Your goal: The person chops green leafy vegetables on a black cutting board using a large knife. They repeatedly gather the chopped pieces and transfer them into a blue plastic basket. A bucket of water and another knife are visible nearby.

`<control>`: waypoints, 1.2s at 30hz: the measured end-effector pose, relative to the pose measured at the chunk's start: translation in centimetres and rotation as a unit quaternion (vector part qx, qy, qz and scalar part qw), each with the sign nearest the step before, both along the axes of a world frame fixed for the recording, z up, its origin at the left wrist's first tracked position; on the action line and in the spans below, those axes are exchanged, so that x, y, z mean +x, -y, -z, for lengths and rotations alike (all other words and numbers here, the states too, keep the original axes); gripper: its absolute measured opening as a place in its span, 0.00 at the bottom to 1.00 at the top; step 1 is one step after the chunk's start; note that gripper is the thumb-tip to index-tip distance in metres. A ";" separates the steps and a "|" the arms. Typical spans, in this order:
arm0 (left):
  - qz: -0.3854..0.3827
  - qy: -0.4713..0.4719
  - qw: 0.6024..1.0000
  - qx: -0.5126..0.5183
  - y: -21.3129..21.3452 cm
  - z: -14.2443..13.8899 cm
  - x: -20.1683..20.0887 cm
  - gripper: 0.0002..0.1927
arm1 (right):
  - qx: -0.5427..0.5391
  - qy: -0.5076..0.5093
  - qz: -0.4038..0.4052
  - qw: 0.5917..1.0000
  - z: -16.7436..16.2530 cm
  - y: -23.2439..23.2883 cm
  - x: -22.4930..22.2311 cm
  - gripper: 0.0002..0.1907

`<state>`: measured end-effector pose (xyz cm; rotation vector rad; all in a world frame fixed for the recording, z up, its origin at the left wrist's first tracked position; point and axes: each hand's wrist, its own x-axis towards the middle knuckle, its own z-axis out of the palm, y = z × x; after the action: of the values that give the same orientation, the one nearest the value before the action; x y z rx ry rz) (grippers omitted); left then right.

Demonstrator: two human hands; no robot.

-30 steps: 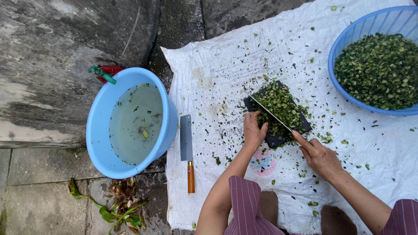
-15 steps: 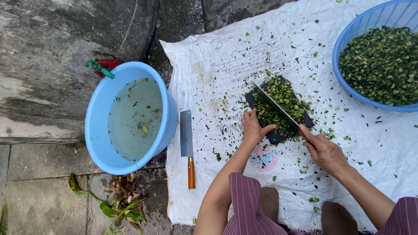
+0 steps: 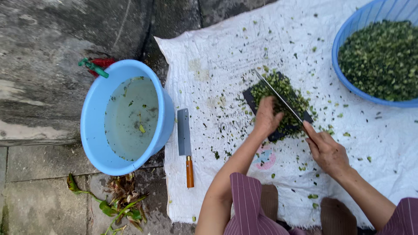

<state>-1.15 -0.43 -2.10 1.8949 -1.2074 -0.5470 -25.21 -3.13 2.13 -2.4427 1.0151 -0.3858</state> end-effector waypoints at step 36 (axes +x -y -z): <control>-0.147 0.137 0.974 0.107 0.9 1.0 7.4 0.28 | 0.054 -0.049 -0.015 0.997 -1.4 0.9 0.0 0.37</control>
<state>6.29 -1.32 -3.14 2.3440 -1.0378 -0.2690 -25.17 -4.00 3.55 -2.3966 1.0110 -0.1968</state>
